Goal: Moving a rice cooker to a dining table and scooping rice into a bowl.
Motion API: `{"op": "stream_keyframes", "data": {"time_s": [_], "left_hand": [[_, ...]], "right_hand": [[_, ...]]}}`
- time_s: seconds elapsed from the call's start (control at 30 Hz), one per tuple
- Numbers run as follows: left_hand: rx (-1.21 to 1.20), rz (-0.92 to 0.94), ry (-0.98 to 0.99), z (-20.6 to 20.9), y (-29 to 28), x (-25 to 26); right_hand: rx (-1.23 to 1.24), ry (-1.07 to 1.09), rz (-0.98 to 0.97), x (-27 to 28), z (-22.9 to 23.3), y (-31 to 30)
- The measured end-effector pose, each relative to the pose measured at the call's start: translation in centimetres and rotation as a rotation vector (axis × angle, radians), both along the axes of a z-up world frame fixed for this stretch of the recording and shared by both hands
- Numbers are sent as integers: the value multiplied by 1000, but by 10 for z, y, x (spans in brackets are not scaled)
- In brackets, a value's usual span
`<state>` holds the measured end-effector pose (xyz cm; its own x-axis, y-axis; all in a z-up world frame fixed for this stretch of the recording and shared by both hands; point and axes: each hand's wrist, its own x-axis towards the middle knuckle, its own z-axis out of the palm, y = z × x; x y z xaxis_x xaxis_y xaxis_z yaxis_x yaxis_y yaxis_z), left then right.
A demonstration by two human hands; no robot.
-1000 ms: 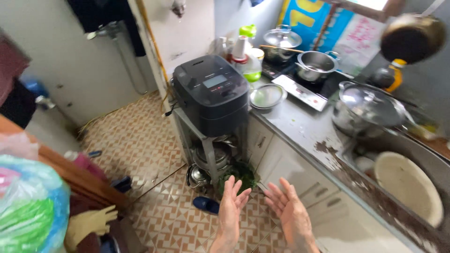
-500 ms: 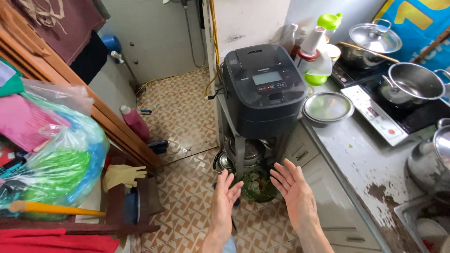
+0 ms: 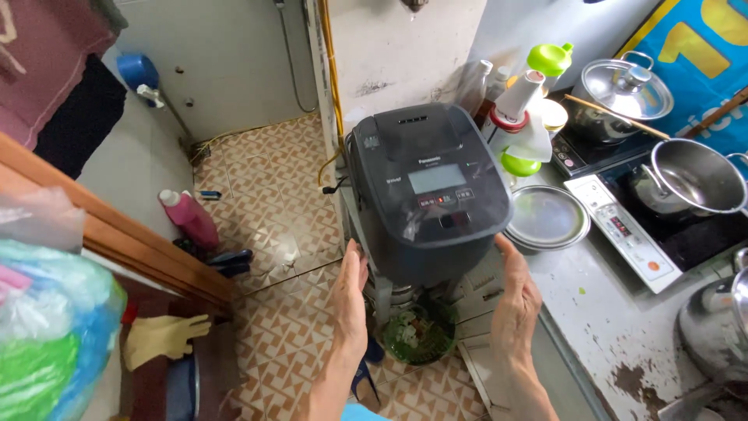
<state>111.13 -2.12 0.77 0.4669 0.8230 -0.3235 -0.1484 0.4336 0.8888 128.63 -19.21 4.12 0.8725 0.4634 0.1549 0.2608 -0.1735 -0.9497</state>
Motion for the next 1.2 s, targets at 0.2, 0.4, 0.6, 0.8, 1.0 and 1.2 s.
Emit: {"op": "stream_keyframes", "data": {"time_s": [0.2,0.4,0.6,0.8,1.0,1.2], "left_hand": [[145,-67,99,-1,28,30],[221,-38,154,11,23,46],[196,-23,170,5,17,55],[213,1,157,9,11,56],[228,-63,153,5,1,55],[167,-38,220,12,-5,59]], "right_hand": [[13,-33,-55,22,2,35],[-15,-100,6,29,3,42],[-90,-340,106,29,13,50],[-209,-740,220,33,-2,78],[-287,-811,241,33,-5,85],[-317,-842,259,32,-4,87]]}}
